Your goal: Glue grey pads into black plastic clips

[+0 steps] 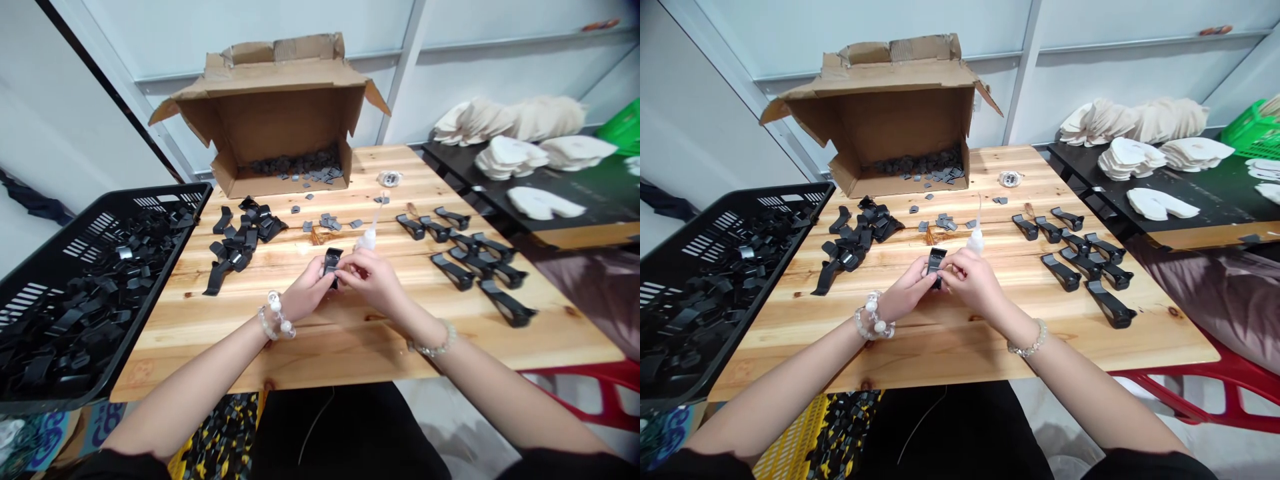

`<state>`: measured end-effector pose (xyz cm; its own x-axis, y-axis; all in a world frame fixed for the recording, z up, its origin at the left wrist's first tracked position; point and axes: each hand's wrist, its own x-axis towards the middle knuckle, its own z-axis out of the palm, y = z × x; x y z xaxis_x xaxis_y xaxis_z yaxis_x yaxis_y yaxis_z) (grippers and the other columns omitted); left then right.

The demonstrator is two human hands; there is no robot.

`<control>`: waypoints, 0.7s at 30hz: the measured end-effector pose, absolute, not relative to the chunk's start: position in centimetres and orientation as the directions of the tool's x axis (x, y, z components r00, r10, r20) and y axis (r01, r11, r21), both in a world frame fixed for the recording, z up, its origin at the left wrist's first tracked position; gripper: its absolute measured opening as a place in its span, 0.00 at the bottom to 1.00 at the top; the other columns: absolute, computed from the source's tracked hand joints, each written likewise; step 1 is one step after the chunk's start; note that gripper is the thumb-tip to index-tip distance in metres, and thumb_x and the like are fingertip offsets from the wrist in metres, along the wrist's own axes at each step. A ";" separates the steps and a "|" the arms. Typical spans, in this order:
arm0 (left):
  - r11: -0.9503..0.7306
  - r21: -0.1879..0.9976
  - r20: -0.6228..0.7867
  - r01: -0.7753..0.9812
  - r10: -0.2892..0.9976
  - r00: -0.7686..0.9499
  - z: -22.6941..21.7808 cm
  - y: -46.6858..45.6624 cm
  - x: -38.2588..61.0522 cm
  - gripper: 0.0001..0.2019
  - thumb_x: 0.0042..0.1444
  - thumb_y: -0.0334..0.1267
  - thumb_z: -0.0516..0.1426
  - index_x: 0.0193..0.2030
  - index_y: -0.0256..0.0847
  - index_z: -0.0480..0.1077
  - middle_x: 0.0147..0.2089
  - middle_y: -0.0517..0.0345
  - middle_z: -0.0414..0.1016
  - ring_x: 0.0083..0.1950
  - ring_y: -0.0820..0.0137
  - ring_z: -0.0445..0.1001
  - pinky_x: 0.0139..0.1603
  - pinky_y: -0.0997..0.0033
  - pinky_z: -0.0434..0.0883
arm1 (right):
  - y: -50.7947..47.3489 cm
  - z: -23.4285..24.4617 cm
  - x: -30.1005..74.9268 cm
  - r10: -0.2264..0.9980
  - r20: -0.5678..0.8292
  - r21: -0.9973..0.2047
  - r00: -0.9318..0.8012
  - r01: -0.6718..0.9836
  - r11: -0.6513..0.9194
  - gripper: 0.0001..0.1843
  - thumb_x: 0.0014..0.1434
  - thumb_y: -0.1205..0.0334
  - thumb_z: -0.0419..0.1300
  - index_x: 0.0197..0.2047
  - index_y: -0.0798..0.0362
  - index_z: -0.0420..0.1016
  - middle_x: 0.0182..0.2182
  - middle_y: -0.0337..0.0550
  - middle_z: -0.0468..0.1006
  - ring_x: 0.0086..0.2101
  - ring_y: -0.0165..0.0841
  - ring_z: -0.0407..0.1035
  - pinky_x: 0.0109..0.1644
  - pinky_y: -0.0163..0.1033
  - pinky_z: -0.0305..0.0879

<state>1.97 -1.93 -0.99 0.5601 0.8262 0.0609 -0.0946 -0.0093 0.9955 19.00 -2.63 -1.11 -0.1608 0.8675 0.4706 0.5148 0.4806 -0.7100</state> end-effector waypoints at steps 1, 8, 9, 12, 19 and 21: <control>-0.018 0.996 0.064 -0.087 0.827 0.558 -0.9 -2.0 1.9 0.11 0.62 0.39 0.52 0.48 0.36 0.61 0.39 0.56 0.70 0.40 0.70 0.70 0.46 0.69 0.68 | -2.7 -1.0 19.0 0.867 0.472 -0.711 -0.158 0.513 0.480 0.01 0.54 0.67 0.63 0.31 0.54 0.75 0.24 0.37 0.66 0.25 0.27 0.61 0.30 0.33 0.59; -0.031 0.999 0.047 -0.038 0.807 0.588 -0.7 -2.1 1.8 0.11 0.63 0.39 0.49 0.49 0.37 0.60 0.39 0.55 0.70 0.38 0.70 0.70 0.45 0.67 0.68 | -2.6 -0.6 19.3 0.882 0.467 -0.838 0.059 0.348 0.421 0.04 0.55 0.62 0.63 0.31 0.53 0.72 0.33 0.42 0.74 0.35 0.31 0.69 0.36 0.35 0.65; -0.032 0.999 0.045 -0.032 0.801 0.597 -0.7 -2.1 1.8 0.11 0.63 0.40 0.49 0.49 0.36 0.59 0.38 0.55 0.70 0.38 0.70 0.70 0.45 0.67 0.68 | -2.6 -0.7 19.4 0.893 0.445 -0.854 0.063 0.329 0.402 0.05 0.55 0.61 0.63 0.31 0.53 0.73 0.34 0.43 0.75 0.35 0.31 0.70 0.36 0.35 0.66; -0.041 0.999 0.039 -0.010 0.791 0.611 -0.9 -2.1 1.8 0.11 0.63 0.39 0.49 0.49 0.36 0.59 0.38 0.56 0.70 0.37 0.70 0.70 0.44 0.66 0.68 | -2.6 -0.9 19.5 0.917 0.397 -0.868 0.042 0.340 0.361 0.06 0.54 0.60 0.63 0.32 0.54 0.74 0.34 0.43 0.77 0.31 0.30 0.71 0.34 0.35 0.67; -0.061 0.998 0.028 0.033 0.789 0.613 -1.0 -2.0 1.7 0.08 0.63 0.37 0.48 0.47 0.37 0.61 0.38 0.56 0.70 0.37 0.70 0.71 0.44 0.66 0.68 | -2.7 -0.9 19.3 0.897 0.442 -0.812 0.007 0.429 0.396 0.03 0.54 0.63 0.63 0.31 0.54 0.75 0.30 0.41 0.78 0.30 0.30 0.70 0.34 0.35 0.65; -0.061 0.998 0.028 0.032 0.790 0.613 -1.1 -2.0 1.7 0.08 0.63 0.37 0.48 0.47 0.38 0.61 0.38 0.57 0.70 0.37 0.70 0.71 0.44 0.66 0.68 | -2.7 -0.9 19.3 0.890 0.456 -0.794 -0.004 0.450 0.408 0.03 0.55 0.63 0.62 0.31 0.54 0.75 0.31 0.42 0.78 0.31 0.31 0.70 0.35 0.36 0.66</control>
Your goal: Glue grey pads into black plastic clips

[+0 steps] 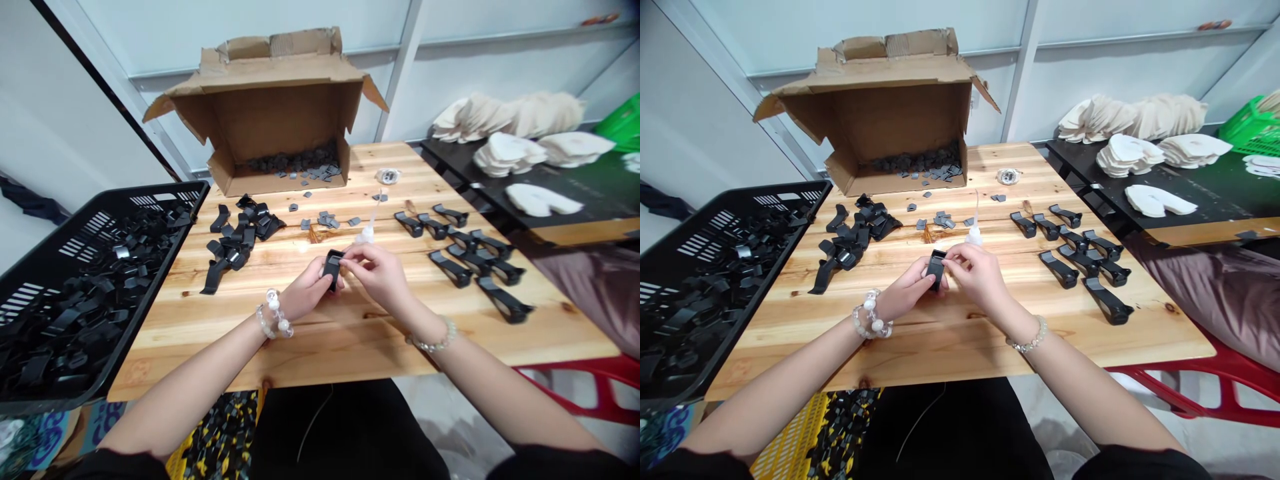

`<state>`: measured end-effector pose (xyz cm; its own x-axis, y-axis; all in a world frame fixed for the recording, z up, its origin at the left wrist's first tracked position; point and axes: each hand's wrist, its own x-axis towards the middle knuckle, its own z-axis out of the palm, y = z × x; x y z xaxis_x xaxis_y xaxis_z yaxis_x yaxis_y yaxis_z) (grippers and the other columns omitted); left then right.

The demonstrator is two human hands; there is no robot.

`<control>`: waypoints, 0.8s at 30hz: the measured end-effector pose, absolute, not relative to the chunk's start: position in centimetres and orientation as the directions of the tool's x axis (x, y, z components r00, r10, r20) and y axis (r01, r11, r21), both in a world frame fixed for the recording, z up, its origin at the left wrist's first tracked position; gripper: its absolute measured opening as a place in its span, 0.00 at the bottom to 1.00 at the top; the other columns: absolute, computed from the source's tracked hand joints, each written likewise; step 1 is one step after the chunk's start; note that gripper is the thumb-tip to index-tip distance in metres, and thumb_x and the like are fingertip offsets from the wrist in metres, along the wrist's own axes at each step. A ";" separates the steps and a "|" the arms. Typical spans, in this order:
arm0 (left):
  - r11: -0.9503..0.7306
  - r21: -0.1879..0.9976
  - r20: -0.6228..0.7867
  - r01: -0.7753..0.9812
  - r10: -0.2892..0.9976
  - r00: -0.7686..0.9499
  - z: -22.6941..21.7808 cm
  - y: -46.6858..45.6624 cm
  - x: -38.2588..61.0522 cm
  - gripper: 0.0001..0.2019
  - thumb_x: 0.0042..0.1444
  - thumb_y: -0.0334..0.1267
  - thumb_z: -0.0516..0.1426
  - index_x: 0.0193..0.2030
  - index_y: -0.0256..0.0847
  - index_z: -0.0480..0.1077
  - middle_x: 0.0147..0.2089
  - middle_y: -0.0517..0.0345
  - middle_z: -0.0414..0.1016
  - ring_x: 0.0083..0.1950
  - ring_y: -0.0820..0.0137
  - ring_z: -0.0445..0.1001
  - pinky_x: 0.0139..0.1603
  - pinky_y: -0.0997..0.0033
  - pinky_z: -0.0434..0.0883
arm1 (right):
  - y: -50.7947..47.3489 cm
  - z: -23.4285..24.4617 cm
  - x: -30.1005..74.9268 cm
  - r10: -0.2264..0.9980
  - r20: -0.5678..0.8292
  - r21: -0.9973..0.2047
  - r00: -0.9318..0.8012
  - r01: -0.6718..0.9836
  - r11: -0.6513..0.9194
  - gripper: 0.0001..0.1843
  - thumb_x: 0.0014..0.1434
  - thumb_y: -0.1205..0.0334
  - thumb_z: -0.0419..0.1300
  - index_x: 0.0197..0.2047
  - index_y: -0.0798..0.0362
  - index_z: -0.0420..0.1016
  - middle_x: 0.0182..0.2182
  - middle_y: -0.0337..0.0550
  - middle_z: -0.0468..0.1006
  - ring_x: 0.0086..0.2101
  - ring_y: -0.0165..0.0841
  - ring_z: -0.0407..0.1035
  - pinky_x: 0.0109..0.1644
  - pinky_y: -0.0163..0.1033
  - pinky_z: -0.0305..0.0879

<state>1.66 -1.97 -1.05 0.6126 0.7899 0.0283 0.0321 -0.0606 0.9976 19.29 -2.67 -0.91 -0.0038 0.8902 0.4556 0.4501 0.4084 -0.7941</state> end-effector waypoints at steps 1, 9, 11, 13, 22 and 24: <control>-0.060 0.998 0.029 0.031 0.789 0.613 -1.1 -2.0 1.7 0.08 0.63 0.37 0.48 0.47 0.38 0.61 0.38 0.57 0.70 0.37 0.70 0.71 0.43 0.67 0.69 | -2.7 -0.9 19.3 0.887 0.461 -0.786 -0.009 0.461 0.413 0.03 0.55 0.63 0.62 0.31 0.53 0.75 0.31 0.42 0.78 0.31 0.31 0.71 0.35 0.36 0.66; -0.048 0.998 0.014 0.038 0.787 0.617 -0.9 -2.1 1.8 0.10 0.63 0.39 0.49 0.48 0.38 0.60 0.39 0.56 0.71 0.37 0.70 0.71 0.44 0.67 0.69 | -2.7 -0.9 19.3 0.861 0.506 -0.710 -0.042 0.546 0.444 0.03 0.57 0.64 0.60 0.32 0.53 0.74 0.32 0.43 0.77 0.32 0.32 0.70 0.34 0.36 0.66; -0.049 0.998 0.012 0.043 0.788 0.616 -0.7 -2.2 1.8 0.10 0.63 0.39 0.48 0.48 0.38 0.60 0.39 0.56 0.71 0.37 0.71 0.71 0.44 0.67 0.69 | -2.7 -0.8 19.3 0.853 0.518 -0.686 -0.058 0.568 0.455 0.03 0.57 0.65 0.60 0.32 0.53 0.73 0.31 0.42 0.77 0.32 0.32 0.70 0.34 0.36 0.65; -0.057 0.997 0.015 0.048 0.790 0.613 -0.5 -2.3 1.9 0.08 0.63 0.38 0.48 0.46 0.38 0.61 0.38 0.57 0.70 0.37 0.71 0.71 0.44 0.67 0.69 | -2.7 -0.9 19.3 0.847 0.527 -0.662 -0.073 0.589 0.463 0.03 0.57 0.66 0.60 0.32 0.53 0.73 0.31 0.42 0.77 0.32 0.32 0.69 0.34 0.36 0.64; -0.080 0.996 0.033 0.048 0.786 0.617 -0.8 -2.4 2.0 0.09 0.64 0.38 0.48 0.48 0.37 0.60 0.37 0.57 0.69 0.36 0.71 0.70 0.43 0.67 0.68 | -2.7 -1.2 19.3 0.845 0.532 -0.627 -0.062 0.642 0.442 0.03 0.57 0.65 0.60 0.32 0.53 0.71 0.29 0.41 0.75 0.29 0.31 0.67 0.32 0.36 0.62; -0.082 0.996 0.036 0.046 0.783 0.621 -0.9 -2.4 2.0 0.10 0.64 0.39 0.48 0.48 0.38 0.59 0.37 0.56 0.69 0.37 0.70 0.70 0.43 0.67 0.68 | -2.7 -1.2 19.3 0.847 0.528 -0.632 -0.058 0.639 0.437 0.03 0.57 0.65 0.60 0.32 0.53 0.71 0.29 0.42 0.75 0.30 0.31 0.67 0.32 0.36 0.62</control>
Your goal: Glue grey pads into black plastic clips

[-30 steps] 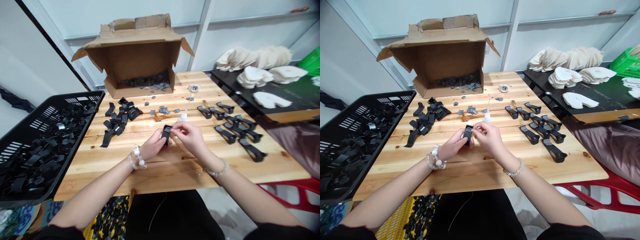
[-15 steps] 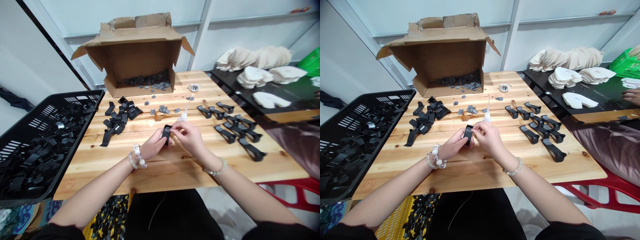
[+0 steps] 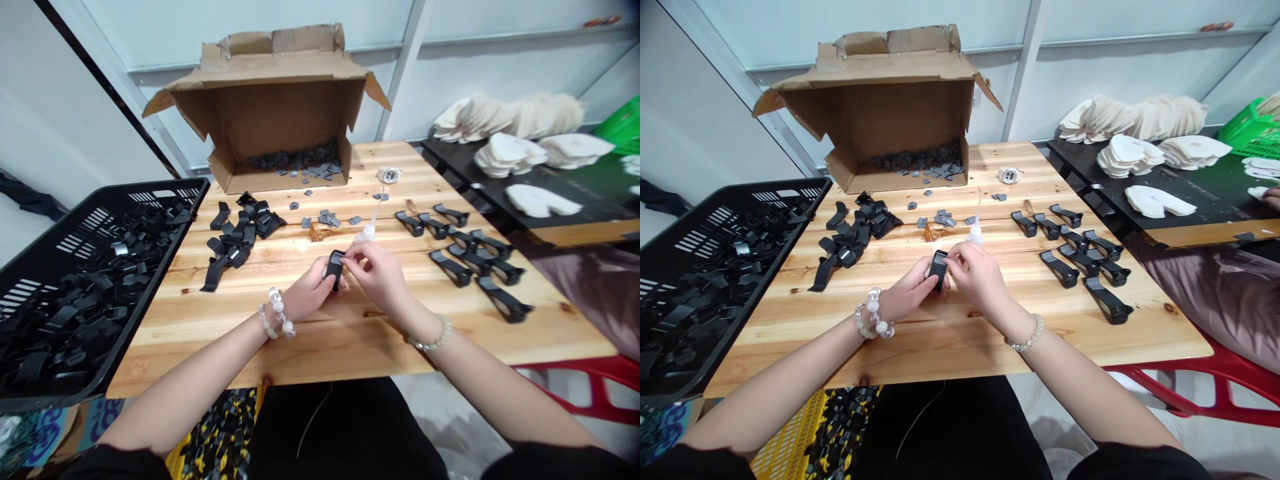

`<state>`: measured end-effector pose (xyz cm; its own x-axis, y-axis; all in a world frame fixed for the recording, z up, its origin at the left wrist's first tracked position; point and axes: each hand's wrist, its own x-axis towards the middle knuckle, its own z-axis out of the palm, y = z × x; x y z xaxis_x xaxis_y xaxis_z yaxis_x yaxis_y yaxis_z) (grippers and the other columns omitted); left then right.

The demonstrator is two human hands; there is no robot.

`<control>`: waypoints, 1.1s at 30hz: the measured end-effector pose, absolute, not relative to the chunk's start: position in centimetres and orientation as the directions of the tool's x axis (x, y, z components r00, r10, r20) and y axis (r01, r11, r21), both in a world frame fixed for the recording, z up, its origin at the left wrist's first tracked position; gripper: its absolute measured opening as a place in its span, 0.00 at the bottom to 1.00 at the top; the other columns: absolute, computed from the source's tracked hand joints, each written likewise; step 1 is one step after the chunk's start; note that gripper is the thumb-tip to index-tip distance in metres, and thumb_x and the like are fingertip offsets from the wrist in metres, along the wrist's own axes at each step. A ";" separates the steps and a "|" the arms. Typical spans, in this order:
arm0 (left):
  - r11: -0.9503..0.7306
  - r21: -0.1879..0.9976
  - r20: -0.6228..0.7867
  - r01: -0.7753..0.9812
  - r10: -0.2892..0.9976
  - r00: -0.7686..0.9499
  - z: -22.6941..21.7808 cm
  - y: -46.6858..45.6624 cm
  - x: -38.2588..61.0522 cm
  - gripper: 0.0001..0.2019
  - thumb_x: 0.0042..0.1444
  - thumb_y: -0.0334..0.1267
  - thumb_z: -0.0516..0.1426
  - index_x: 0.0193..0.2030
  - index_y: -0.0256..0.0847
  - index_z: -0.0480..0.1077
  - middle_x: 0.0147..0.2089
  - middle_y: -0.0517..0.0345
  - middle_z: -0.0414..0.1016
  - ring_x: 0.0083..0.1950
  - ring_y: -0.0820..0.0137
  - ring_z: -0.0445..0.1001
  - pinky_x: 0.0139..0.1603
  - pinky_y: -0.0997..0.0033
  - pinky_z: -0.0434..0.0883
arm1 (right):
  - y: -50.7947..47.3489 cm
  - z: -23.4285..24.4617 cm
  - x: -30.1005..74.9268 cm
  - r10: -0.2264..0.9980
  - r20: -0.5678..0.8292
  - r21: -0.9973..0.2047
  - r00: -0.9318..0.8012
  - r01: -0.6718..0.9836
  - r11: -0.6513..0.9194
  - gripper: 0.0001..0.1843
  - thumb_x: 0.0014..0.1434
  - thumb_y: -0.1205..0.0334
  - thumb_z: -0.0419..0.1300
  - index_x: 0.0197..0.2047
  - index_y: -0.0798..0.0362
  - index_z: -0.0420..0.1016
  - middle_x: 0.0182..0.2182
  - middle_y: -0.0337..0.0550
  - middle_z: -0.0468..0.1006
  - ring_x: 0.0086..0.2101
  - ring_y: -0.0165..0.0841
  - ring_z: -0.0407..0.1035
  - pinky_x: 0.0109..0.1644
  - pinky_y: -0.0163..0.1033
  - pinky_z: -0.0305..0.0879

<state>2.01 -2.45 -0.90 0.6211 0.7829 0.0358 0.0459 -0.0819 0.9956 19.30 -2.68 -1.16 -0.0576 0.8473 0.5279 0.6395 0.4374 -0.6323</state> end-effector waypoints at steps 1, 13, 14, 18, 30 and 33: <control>-0.083 0.996 0.037 0.045 0.783 0.621 -0.9 -2.4 2.0 0.10 0.64 0.40 0.48 0.49 0.38 0.59 0.37 0.56 0.69 0.37 0.70 0.70 0.43 0.67 0.68 | -2.7 -1.2 19.3 0.849 0.525 -0.637 -0.054 0.637 0.434 0.03 0.57 0.65 0.60 0.32 0.53 0.71 0.29 0.42 0.75 0.30 0.31 0.67 0.32 0.36 0.62; -0.104 0.994 0.053 0.045 0.778 0.626 -1.6 -2.2 2.0 0.15 0.63 0.44 0.49 0.52 0.38 0.58 0.39 0.54 0.70 0.37 0.69 0.71 0.44 0.65 0.69 | -2.6 -1.1 19.2 0.915 0.402 -0.780 0.035 0.536 0.322 0.07 0.54 0.63 0.61 0.36 0.52 0.67 0.26 0.37 0.72 0.26 0.28 0.68 0.30 0.34 0.61; -0.112 0.993 0.058 0.046 0.776 0.628 -1.5 -2.3 2.0 0.15 0.64 0.43 0.49 0.52 0.37 0.58 0.39 0.54 0.70 0.37 0.69 0.71 0.44 0.65 0.69 | -2.5 -1.0 19.2 0.922 0.385 -0.800 0.042 0.513 0.311 0.07 0.54 0.63 0.61 0.36 0.52 0.67 0.26 0.37 0.72 0.27 0.28 0.68 0.30 0.33 0.61; -0.138 0.989 0.072 0.056 0.772 0.631 -1.4 -2.3 1.9 0.14 0.64 0.42 0.48 0.52 0.37 0.59 0.39 0.54 0.69 0.37 0.68 0.70 0.45 0.64 0.68 | -2.6 -0.9 19.2 0.945 0.323 -0.864 0.053 0.424 0.271 0.08 0.52 0.62 0.61 0.36 0.52 0.67 0.26 0.37 0.71 0.27 0.29 0.67 0.30 0.33 0.61; -0.099 0.995 0.064 0.025 0.793 0.606 -1.2 -2.3 1.9 0.14 0.61 0.42 0.53 0.50 0.39 0.61 0.39 0.55 0.70 0.37 0.68 0.70 0.44 0.66 0.67 | -2.8 -0.5 19.1 0.950 0.310 -0.878 0.046 0.398 0.267 0.07 0.52 0.60 0.62 0.33 0.53 0.69 0.24 0.37 0.70 0.26 0.28 0.66 0.28 0.33 0.60; -0.048 0.998 0.056 -0.029 0.784 0.619 -0.7 -2.2 1.9 0.14 0.60 0.41 0.53 0.50 0.37 0.61 0.37 0.55 0.71 0.37 0.69 0.70 0.45 0.65 0.67 | -2.9 -0.1 19.1 0.970 0.237 -0.951 0.055 0.218 0.220 0.12 0.52 0.57 0.64 0.37 0.54 0.74 0.27 0.40 0.73 0.27 0.28 0.67 0.27 0.33 0.60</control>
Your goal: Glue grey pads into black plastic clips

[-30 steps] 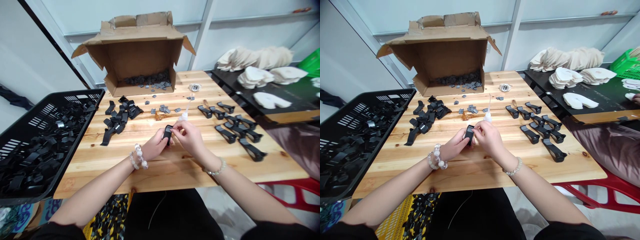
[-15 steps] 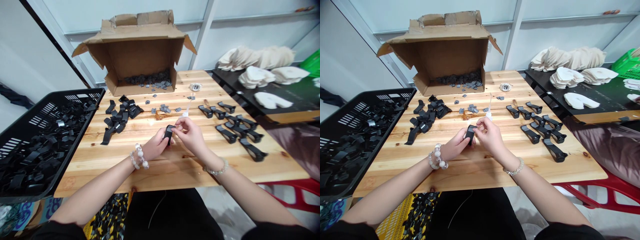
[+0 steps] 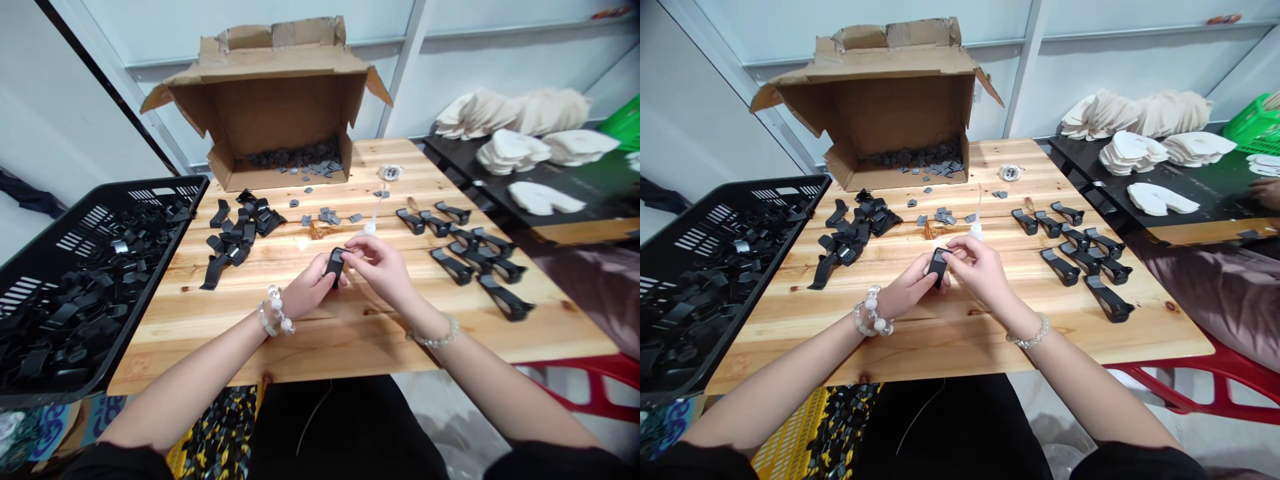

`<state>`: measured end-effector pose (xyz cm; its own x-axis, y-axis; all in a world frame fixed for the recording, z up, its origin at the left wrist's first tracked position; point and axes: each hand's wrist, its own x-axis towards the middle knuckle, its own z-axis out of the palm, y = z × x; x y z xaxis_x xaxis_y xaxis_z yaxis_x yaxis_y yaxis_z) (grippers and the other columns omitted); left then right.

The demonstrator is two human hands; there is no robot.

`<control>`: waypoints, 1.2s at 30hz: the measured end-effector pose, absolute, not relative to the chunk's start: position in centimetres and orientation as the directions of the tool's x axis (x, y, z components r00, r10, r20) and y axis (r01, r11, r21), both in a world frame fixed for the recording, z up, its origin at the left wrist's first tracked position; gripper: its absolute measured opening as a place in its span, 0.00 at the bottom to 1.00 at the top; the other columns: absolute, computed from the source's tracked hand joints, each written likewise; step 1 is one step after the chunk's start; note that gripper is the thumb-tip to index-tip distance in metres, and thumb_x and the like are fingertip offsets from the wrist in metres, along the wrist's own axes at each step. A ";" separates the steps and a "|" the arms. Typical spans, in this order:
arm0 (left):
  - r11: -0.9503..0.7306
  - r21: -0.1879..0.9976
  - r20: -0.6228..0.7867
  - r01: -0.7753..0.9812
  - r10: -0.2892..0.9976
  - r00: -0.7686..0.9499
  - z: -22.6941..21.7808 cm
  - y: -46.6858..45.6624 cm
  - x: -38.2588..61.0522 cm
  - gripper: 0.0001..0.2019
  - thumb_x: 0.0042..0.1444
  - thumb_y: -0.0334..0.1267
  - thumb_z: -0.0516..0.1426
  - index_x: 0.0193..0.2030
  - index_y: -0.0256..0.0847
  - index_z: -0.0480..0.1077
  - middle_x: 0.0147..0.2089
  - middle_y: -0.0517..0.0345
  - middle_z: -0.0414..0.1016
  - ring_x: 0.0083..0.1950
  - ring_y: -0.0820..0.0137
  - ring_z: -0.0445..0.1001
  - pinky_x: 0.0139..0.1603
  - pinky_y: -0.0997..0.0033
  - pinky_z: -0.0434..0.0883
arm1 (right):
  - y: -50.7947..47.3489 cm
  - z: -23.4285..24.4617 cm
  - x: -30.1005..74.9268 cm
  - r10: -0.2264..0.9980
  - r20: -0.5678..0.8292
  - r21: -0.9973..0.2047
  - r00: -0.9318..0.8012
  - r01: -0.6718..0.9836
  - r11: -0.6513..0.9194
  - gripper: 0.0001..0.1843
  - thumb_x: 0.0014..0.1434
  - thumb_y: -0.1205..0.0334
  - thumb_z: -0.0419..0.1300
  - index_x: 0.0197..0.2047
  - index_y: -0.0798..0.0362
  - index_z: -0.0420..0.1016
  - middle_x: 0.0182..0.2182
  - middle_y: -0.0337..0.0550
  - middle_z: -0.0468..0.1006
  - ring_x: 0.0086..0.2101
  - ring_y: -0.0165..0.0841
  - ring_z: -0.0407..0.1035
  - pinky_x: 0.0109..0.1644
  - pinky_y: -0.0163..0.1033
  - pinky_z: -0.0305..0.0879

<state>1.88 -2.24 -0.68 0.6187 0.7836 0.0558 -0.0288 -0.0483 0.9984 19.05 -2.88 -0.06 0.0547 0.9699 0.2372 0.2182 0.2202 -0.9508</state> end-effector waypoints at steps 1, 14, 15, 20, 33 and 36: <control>-0.024 0.999 0.049 -0.048 0.776 0.628 -0.5 -2.2 1.8 0.14 0.60 0.41 0.53 0.50 0.37 0.61 0.37 0.55 0.71 0.36 0.69 0.71 0.45 0.65 0.67 | -2.9 0.1 19.1 0.979 0.199 -0.971 0.050 0.145 0.190 0.14 0.52 0.55 0.64 0.39 0.54 0.75 0.27 0.40 0.73 0.26 0.27 0.66 0.26 0.32 0.59; 0.263 0.959 -0.137 -0.104 0.753 0.644 0.0 -1.7 1.7 0.11 0.52 0.39 0.56 0.40 0.35 0.67 0.32 0.55 0.73 0.31 0.72 0.72 0.35 0.71 0.69 | -2.8 1.0 18.9 0.990 -0.082 -0.992 -0.115 -0.088 -0.093 0.19 0.47 0.51 0.68 0.34 0.59 0.78 0.21 0.38 0.70 0.22 0.23 0.60 0.22 0.29 0.53; 0.271 0.958 -0.150 -0.096 0.755 0.639 0.0 -1.7 1.7 0.11 0.53 0.39 0.55 0.40 0.35 0.66 0.31 0.55 0.73 0.30 0.72 0.72 0.35 0.71 0.69 | -2.9 1.0 18.9 0.989 -0.085 -0.991 -0.124 -0.088 -0.096 0.19 0.47 0.51 0.68 0.34 0.59 0.78 0.21 0.38 0.70 0.22 0.23 0.60 0.22 0.29 0.53; 0.266 0.962 -0.179 -0.059 0.780 0.600 -0.3 -1.6 1.8 0.10 0.59 0.43 0.52 0.36 0.36 0.65 0.27 0.58 0.73 0.24 0.75 0.70 0.29 0.75 0.67 | -3.0 0.7 18.8 0.984 -0.089 -0.992 -0.152 -0.075 -0.101 0.17 0.48 0.52 0.68 0.34 0.59 0.78 0.22 0.39 0.70 0.23 0.24 0.61 0.23 0.30 0.52; 0.219 0.975 -0.174 -0.016 0.813 0.556 -0.5 -1.6 1.9 0.07 0.61 0.40 0.50 0.36 0.38 0.61 0.25 0.61 0.72 0.20 0.77 0.68 0.24 0.77 0.66 | -2.8 -0.2 18.9 0.982 -0.094 -0.992 -0.165 -0.065 -0.106 0.19 0.47 0.51 0.67 0.36 0.57 0.79 0.22 0.39 0.70 0.23 0.25 0.59 0.23 0.32 0.50; 0.213 0.977 -0.169 -0.015 0.816 0.552 -0.4 -1.7 1.9 0.07 0.61 0.39 0.50 0.35 0.38 0.62 0.25 0.61 0.72 0.20 0.78 0.67 0.23 0.78 0.65 | -2.8 -0.2 18.8 0.981 -0.095 -0.992 -0.169 -0.063 -0.107 0.19 0.46 0.50 0.68 0.36 0.57 0.79 0.22 0.39 0.70 0.23 0.24 0.59 0.23 0.32 0.50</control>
<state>1.92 -1.67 -0.37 0.5520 0.8165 -0.1695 -0.0145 0.2126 0.9770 18.84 -2.78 -0.18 -0.1690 0.9810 -0.0948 -0.0629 -0.1067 -0.9923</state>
